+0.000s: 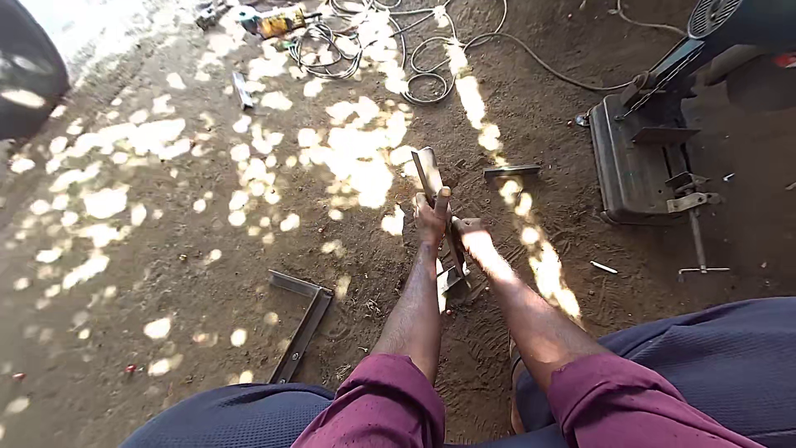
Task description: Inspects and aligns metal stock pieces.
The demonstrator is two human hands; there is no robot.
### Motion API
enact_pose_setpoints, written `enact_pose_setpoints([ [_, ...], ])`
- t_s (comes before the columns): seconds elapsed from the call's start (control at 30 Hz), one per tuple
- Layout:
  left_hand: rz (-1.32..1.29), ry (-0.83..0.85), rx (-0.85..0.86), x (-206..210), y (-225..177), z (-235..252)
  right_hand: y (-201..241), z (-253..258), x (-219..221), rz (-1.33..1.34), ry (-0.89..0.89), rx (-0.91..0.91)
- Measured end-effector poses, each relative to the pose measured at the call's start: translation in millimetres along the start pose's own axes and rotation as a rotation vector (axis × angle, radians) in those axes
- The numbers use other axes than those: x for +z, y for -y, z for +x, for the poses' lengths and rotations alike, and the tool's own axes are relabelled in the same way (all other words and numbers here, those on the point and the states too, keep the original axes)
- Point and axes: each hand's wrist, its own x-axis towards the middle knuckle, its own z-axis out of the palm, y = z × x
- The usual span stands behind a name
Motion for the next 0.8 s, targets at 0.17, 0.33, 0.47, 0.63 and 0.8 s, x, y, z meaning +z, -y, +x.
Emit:
enact_pose_setpoints([
  [0.17,-0.002,-0.004,0.028,-4.7,-2.6,-7.5,1.5,0.6,-1.3,0.162,-0.041,-0.098],
  [0.33,-0.032,-0.004,0.026,-2.9,-2.0,-4.9,-0.3,-4.5,-0.5,0.107,-0.040,-0.084],
  [0.47,-0.077,-0.015,0.076,-2.1,-0.4,-2.3,-6.6,-5.0,3.8,0.000,-0.016,-0.089],
  [0.63,0.094,0.001,0.135,-7.4,10.1,-24.5,13.8,-28.7,-0.6,-0.069,-0.008,-0.031],
  [0.8,-0.058,0.003,0.000,-19.9,-26.0,-32.6,34.8,-19.0,-2.5,-0.103,-0.062,-0.026],
])
